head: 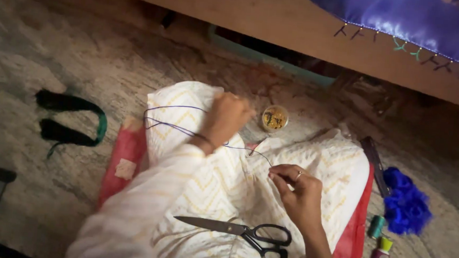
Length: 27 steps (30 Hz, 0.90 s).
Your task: Tying and cutting decorative thread tassels on the border of a purple sari.
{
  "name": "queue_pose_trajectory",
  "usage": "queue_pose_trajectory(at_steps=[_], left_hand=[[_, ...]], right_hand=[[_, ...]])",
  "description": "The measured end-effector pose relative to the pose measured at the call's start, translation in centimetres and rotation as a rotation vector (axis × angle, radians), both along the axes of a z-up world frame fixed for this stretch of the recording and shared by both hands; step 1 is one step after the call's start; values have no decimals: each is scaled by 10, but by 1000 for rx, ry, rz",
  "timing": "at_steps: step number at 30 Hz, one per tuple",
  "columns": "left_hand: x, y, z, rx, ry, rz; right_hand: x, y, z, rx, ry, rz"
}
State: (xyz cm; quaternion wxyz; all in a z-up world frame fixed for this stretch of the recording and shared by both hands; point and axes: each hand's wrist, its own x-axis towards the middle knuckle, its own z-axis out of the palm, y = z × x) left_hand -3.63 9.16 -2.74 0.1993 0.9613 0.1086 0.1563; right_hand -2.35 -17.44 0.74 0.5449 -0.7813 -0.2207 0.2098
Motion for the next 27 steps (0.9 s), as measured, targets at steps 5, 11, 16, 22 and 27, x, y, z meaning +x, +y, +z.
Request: queue_pose_trajectory(at_steps=[5, 11, 16, 22, 27], left_hand=[[54, -56, -47, 124, 92, 91], [91, -76, -152, -30, 240, 332], [100, -82, -132, 11, 415, 327], [107, -78, -153, 53, 528, 345], [106, -64, -198, 371, 191, 433]], right_hand=[[4, -12, -16, -152, -4, -28], [13, -30, -33, -244, 103, -57], [28, -38, -48, -284, 145, -20], [38, -31, -63, -320, 114, 64], [39, -25, -59, -397, 51, 89]])
